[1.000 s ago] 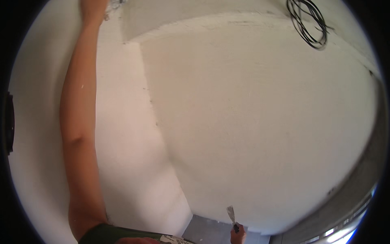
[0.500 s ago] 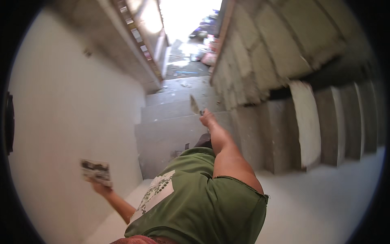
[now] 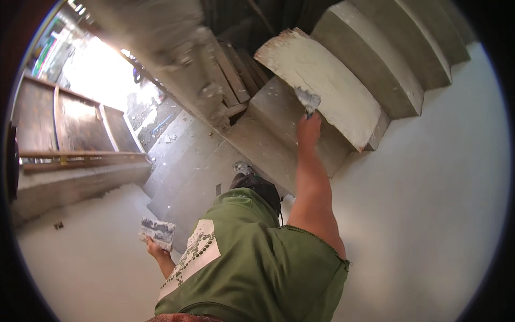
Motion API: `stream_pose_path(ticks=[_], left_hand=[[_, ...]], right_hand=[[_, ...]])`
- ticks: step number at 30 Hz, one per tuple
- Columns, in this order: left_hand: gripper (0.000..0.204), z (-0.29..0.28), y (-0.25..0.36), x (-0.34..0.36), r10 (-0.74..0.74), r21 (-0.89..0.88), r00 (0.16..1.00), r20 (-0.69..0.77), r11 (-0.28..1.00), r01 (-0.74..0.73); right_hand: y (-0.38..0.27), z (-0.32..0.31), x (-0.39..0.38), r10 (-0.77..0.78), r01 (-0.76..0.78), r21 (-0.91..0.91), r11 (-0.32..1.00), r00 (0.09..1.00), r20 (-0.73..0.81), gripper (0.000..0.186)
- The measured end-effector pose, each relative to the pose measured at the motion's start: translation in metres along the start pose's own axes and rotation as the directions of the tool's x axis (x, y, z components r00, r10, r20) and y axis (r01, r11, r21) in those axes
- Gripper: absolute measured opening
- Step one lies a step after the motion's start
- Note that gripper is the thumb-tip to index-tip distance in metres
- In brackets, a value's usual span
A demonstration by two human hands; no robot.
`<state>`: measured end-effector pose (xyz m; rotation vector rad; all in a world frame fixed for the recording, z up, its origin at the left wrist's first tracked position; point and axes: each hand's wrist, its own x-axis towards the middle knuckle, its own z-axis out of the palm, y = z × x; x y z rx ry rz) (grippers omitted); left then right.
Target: Smoothing plaster onto a wall and ceiling using a hawk and a trowel.
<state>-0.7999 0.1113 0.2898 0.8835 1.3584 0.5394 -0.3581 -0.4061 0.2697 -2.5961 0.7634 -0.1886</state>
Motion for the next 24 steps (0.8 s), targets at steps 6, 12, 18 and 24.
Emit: stream_pose_path(ticks=[6, 12, 18, 24], left_hand=[[0.041, 0.148, 0.059, -0.027, 0.132, 0.166, 0.939, 0.317, 0.967, -0.192], [0.038, 0.208, 0.065, -0.029, 0.139, 0.172, 0.903, 0.407, 0.959, -0.224], [0.035, 0.224, 0.072, -0.033, 0.147, 0.220, 0.905, 0.399, 0.943, -0.251], [0.037, 0.223, 0.075, -0.039, 0.161, 0.172, 0.905, 0.395, 0.954, -0.245]], right_hand=[[0.023, -0.021, 0.053, 0.238, -0.232, -0.116, 0.966, 0.970, 0.044, 0.043], [0.032, -0.004, 0.059, 0.150, -0.144, -0.064, 0.988, 0.982, 0.115, 0.043], [0.000, 0.011, 0.114, 0.225, -0.219, -0.055, 0.974, 0.967, 0.119, 0.043], [0.013, 0.012, 0.104, 0.166, -0.164, 0.144, 0.976, 0.986, 0.003, 0.040]])
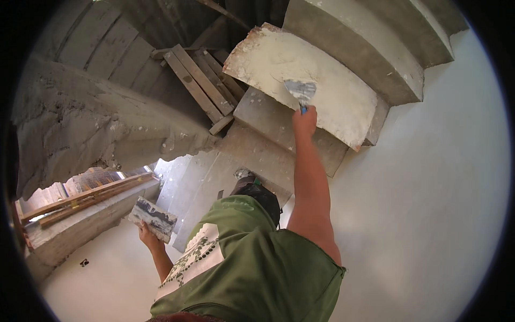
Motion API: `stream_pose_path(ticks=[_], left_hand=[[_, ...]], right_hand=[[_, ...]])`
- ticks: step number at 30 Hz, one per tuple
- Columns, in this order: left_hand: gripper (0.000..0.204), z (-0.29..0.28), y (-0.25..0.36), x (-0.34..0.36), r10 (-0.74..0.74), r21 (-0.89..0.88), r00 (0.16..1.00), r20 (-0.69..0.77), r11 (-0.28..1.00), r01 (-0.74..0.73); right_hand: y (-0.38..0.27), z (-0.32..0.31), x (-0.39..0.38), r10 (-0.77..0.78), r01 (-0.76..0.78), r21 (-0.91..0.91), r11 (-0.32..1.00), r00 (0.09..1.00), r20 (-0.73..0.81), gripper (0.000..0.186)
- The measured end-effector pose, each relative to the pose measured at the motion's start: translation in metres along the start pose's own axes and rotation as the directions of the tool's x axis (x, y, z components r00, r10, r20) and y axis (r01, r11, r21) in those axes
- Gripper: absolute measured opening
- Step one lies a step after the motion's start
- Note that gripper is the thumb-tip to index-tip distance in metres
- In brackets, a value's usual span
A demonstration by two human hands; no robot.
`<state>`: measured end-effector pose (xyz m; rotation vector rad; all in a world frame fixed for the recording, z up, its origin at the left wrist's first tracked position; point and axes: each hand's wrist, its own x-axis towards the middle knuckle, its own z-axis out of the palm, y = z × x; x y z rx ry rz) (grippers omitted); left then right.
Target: Smoothing plaster onto a wall and ceiling using a hawk and a trowel.
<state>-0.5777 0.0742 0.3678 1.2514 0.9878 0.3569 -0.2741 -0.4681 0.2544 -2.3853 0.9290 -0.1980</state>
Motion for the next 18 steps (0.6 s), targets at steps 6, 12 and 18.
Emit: stream_pose_path(ticks=[6, 12, 18], left_hand=[[0.037, -0.004, -0.006, -0.005, -0.065, 0.022, 0.997, -0.042, 0.998, 0.065], [0.035, 0.023, -0.011, -0.013, -0.070, 0.058, 0.996, 0.063, 0.996, 0.067], [0.025, 0.074, -0.001, -0.032, -0.139, -0.074, 0.981, 0.138, 0.986, 0.150]], right_hand=[[0.038, -0.032, -0.003, 0.068, -0.068, -0.084, 0.994, 0.998, -0.004, 0.037], [0.043, -0.004, 0.054, -0.008, 0.006, -0.052, 0.999, 0.999, -0.035, 0.038], [0.032, -0.027, 0.014, 0.025, -0.010, 0.099, 0.995, 0.987, -0.159, 0.039]])
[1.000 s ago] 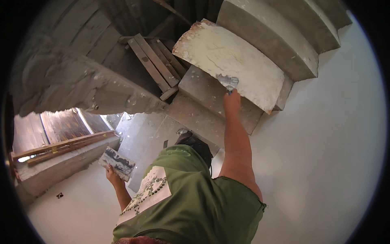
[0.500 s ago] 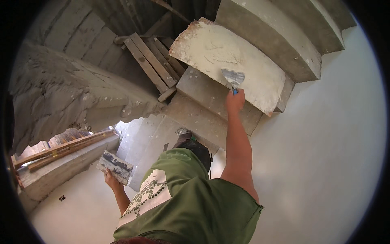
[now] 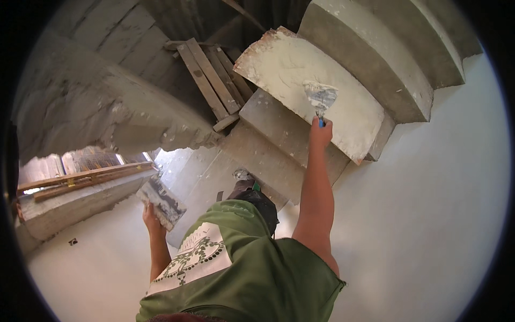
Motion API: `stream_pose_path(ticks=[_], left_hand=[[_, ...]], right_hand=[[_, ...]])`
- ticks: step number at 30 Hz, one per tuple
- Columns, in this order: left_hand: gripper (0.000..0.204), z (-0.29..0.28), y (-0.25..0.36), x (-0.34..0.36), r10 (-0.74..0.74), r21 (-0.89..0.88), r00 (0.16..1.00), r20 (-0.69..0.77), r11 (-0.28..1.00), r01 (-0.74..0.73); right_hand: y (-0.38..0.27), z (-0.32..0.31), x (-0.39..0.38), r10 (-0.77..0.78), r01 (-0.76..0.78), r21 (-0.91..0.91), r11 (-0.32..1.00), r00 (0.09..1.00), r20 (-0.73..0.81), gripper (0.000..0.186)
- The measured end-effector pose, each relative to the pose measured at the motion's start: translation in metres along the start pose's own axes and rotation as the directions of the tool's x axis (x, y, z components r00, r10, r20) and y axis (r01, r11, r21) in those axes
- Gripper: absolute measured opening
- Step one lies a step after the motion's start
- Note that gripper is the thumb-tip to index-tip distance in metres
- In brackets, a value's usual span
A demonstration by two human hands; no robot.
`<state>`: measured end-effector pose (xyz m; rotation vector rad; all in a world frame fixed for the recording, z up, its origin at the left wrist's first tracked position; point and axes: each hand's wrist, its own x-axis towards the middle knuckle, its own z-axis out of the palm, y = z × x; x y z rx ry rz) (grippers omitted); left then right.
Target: Smoothing plaster onto a wall and ceiling using a hawk and a trowel.
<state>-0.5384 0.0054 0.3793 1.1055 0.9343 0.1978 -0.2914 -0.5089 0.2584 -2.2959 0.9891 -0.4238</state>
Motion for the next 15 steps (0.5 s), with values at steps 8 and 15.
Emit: stream_pose_path(ticks=[8, 15], left_hand=[[0.029, 0.026, -0.001, 0.018, -0.203, -0.040, 0.939, 0.279, 0.974, 0.223], [0.035, -0.029, 0.049, -0.033, -0.124, -0.313, 0.955, 0.269, 0.926, 0.209]], right_hand=[[-0.043, -0.101, -0.159, -0.559, 0.331, 0.722, 0.607, 0.824, 0.093, 0.029], [-0.127, -0.115, -0.307, -0.995, 0.567, 0.823, 0.028, 0.095, -0.031, 0.038]])
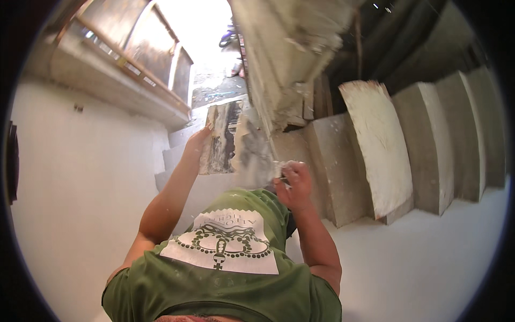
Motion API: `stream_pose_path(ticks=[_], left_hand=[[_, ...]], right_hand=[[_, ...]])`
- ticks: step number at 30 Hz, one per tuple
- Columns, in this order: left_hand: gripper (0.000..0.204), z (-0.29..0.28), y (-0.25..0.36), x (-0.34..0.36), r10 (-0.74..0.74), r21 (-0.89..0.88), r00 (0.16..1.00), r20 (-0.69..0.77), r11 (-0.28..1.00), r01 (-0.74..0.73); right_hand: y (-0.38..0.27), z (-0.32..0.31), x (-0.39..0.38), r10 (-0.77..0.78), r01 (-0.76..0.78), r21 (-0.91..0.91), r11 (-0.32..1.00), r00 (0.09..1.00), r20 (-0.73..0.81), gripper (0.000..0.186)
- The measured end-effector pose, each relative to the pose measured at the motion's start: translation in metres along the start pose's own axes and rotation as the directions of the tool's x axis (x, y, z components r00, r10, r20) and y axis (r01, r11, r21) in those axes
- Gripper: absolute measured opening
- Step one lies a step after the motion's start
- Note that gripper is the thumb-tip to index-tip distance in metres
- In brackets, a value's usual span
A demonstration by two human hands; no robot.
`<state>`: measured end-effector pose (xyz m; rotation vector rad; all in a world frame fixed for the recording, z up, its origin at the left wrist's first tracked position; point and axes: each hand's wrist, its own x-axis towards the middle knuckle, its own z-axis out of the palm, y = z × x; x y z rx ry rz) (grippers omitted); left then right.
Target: Smoothing plaster onto a wall and ceiling using a hawk and a trowel.
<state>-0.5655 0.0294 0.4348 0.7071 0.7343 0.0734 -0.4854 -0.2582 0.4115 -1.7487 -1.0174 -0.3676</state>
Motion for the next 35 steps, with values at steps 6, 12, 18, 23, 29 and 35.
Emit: stream_pose_path(ticks=[6, 12, 18, 23, 29, 35], left_hand=[[0.037, -0.108, 0.028, -0.089, 0.190, -0.191, 0.978, -0.090, 0.960, -0.204], [0.043, -0.192, 0.031, -0.192, 0.518, -0.298, 0.837, -0.176, 0.783, -0.547], [0.047, -0.245, 0.035, -0.262, 0.753, -0.158, 0.515, -0.409, 0.497, -0.853], [0.042, -0.310, 0.022, -0.289, 0.663, -0.171, 0.430, -0.613, 0.420, -0.891], [0.040, -0.358, 0.021, -0.309, 0.349, -0.171, 0.283, -0.894, 0.318, -0.933], [0.039, -0.352, 0.058, -0.413, 0.394, 0.294, -0.285, -0.874, -0.038, -0.955]], right_hand=[[-0.052, 0.102, 0.044, -0.271, 0.252, 0.100, 0.962, 0.910, 0.312, 0.038], [-0.087, 0.197, 0.076, -0.496, 0.423, 0.261, 0.868, 0.775, 0.391, 0.038], [-0.121, 0.294, 0.100, -0.491, 0.291, 0.498, 0.817, 0.804, 0.335, 0.033], [-0.187, 0.383, 0.108, -0.446, -0.795, 0.593, 0.128, 0.488, 0.750, 0.026], [-0.276, 0.513, 0.073, -0.640, -0.908, -0.076, 0.412, -0.348, 0.685, 0.025], [-0.312, 0.670, 0.020, -0.635, -0.875, -0.077, 0.478, -0.405, 0.658, 0.030]])
